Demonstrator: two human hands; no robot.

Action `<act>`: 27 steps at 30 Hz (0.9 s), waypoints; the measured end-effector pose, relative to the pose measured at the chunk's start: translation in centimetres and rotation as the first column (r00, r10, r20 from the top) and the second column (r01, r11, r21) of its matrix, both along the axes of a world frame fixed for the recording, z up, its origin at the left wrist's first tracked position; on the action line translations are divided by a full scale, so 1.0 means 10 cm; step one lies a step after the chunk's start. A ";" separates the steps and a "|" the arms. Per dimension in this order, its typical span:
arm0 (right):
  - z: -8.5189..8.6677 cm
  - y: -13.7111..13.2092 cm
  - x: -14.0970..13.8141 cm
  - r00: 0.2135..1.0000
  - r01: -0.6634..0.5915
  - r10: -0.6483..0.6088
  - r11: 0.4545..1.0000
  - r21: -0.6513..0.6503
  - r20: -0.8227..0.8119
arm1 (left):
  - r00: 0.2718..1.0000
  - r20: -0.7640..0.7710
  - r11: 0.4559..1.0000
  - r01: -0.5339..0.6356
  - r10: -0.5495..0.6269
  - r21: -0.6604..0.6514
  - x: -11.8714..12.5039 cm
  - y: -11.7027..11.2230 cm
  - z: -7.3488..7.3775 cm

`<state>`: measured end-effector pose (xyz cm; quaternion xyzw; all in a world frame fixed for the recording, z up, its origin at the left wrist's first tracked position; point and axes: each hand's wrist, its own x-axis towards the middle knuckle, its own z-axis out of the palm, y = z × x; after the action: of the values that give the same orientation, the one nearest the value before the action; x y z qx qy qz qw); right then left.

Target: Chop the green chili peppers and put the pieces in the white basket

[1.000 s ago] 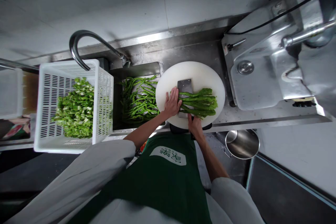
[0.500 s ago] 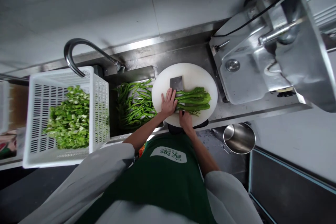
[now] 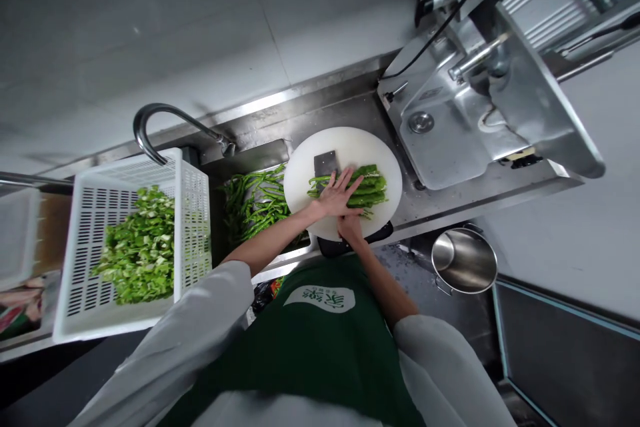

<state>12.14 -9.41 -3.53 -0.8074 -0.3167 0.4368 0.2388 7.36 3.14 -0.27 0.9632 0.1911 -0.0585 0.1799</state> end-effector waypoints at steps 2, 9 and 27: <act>0.00 0.00 -0.02 1.000 0.025 -0.025 0.999 0.024 -0.005 | 0.997 -0.068 0.998 0.031 -0.034 -0.046 0.17 0.05 -0.06; 0.05 0.01 -0.13 0.990 0.064 -0.051 0.994 0.093 -0.131 | 0.963 -0.252 0.994 0.109 -0.099 0.025 0.44 0.01 -0.18; 0.45 -0.26 -0.27 0.875 -0.415 0.422 0.906 -0.081 0.237 | 0.974 -0.198 0.984 0.074 -0.106 -0.164 0.79 0.72 0.21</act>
<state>9.46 -11.97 0.99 -0.7712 -0.5051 0.3777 0.0860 15.21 10.35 1.78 0.9427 0.1596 -0.1806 0.2308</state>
